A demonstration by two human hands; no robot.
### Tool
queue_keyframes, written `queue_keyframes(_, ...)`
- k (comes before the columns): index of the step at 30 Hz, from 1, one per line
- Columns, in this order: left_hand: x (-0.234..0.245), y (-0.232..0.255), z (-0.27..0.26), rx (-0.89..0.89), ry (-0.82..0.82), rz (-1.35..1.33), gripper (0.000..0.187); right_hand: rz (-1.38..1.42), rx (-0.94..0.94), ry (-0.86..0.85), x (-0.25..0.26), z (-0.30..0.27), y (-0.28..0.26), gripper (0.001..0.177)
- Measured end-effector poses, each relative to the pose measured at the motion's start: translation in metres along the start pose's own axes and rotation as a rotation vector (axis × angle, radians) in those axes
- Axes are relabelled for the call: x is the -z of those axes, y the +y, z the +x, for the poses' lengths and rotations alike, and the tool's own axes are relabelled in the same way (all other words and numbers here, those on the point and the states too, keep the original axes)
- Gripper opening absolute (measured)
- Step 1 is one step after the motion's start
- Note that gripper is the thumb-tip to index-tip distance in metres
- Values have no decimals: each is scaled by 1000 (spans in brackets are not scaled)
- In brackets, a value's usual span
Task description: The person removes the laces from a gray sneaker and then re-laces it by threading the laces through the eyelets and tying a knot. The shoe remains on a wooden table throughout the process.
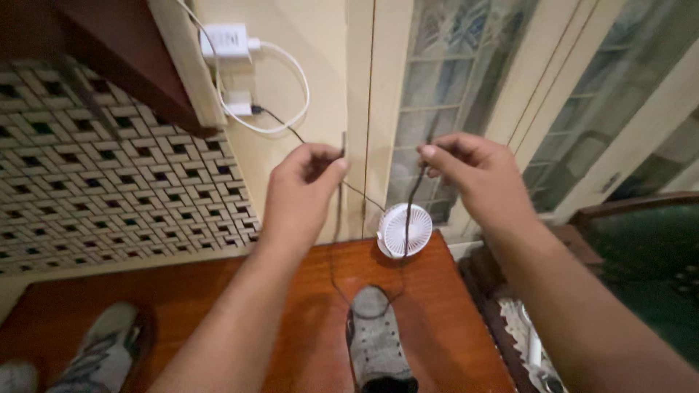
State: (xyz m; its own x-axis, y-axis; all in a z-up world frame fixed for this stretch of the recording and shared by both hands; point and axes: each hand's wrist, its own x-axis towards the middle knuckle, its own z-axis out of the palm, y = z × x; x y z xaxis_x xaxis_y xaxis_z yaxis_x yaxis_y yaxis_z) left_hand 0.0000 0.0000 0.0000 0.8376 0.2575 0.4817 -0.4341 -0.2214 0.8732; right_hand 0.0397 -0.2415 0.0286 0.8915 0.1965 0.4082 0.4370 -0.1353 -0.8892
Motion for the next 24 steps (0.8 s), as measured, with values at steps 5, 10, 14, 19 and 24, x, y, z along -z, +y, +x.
queue_keyframes(5,26,-77,-30,168,14,18,17,95,-147,8,16,-23,63,20)
queue_keyframes(10,39,-164,-87,279,-22,203,13,65,-452,-3,19,-63,136,24)
queue_keyframes(14,30,-216,-135,382,-98,293,22,-103,-555,-80,10,-94,202,23)
queue_keyframes(19,28,-251,-171,643,-273,530,34,-182,-555,-207,2,-137,284,23)
queue_keyframes(24,19,-277,-191,508,-278,372,31,-291,-756,-256,-15,-164,331,22)
